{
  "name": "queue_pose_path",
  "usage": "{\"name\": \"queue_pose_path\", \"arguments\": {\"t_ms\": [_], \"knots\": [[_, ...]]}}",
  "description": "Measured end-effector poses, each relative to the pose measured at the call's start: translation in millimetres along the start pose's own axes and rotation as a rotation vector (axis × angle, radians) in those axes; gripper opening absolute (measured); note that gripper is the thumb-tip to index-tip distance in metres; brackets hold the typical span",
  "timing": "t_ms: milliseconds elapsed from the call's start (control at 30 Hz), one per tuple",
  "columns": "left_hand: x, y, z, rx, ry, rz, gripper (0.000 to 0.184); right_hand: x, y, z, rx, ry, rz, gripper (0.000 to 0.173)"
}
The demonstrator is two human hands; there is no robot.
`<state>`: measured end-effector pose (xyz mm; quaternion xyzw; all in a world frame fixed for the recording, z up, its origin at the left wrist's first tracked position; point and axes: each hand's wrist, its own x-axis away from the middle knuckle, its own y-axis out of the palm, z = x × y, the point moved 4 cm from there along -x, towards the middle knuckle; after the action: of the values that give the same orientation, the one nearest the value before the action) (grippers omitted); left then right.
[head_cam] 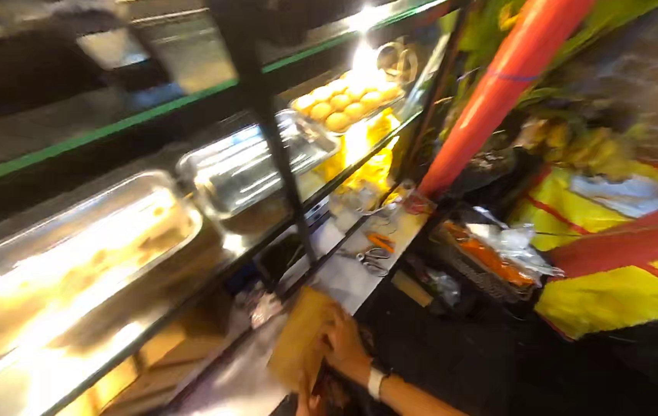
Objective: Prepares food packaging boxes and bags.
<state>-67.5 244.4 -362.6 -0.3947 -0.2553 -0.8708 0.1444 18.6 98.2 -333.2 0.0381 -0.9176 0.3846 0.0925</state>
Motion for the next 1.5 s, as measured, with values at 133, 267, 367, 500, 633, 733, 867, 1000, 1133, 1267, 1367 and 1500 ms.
{"name": "queue_pose_path", "arguments": {"t_ms": [133, 267, 367, 500, 633, 733, 867, 1000, 1133, 1267, 1367, 1500], "knots": [[-10.8, -14.4, -17.1, 0.018, 0.117, 0.211, 0.059, -27.3, -12.5, 34.0, -0.111, 0.054, 0.101, 0.049], [-5.6, -21.7, -21.3, -0.09, 0.156, 0.319, 0.062, -21.2, -17.8, 32.3, -0.158, 0.031, 0.107, 0.051], [-1.9, -17.3, -10.6, -0.436, 0.125, 0.344, 0.067, 3.0, -23.9, 11.0, -0.046, -0.041, 0.247, 0.029], [8.2, -9.3, 4.9, -0.764, 0.13, 0.374, 0.066, 32.2, -2.5, 16.2, -0.154, 0.057, 0.023, 0.027], [-1.4, -19.2, -1.0, -0.649, 0.194, 0.286, 0.068, 36.5, 7.6, 23.6, -0.176, 0.01, 0.112, 0.024], [-9.4, -27.2, -10.2, -0.648, 0.222, 0.242, 0.069, 40.6, 16.0, 37.1, -0.261, 0.01, 0.136, 0.023], [-6.2, -32.4, 4.2, -0.881, 0.209, 0.377, 0.078, 42.8, 33.0, 51.6, -0.335, -0.023, 0.173, 0.023], [6.4, -15.4, 39.9, -1.286, 0.785, 0.419, 0.084, 38.5, 37.3, 47.7, -0.287, -0.069, 0.262, 0.015], [-24.3, 3.0, 29.8, -1.557, 1.212, 0.066, 0.075, 38.9, 41.7, 42.1, -0.154, -0.13, 0.317, 0.015], [-39.7, 10.4, 19.7, -1.599, 1.305, 0.087, 0.059, 28.1, 44.7, 33.5, -0.034, -0.173, 0.327, 0.018], [-37.3, 11.8, 17.9, -1.608, 1.344, 0.136, 0.056, 28.6, 31.7, 38.9, -0.223, -0.035, 0.277, 0.017], [-33.7, 16.3, 16.0, -1.646, 1.311, 0.13, 0.055, 40.9, 29.7, 60.6, -0.355, 0.156, 0.194, 0.023]]}}
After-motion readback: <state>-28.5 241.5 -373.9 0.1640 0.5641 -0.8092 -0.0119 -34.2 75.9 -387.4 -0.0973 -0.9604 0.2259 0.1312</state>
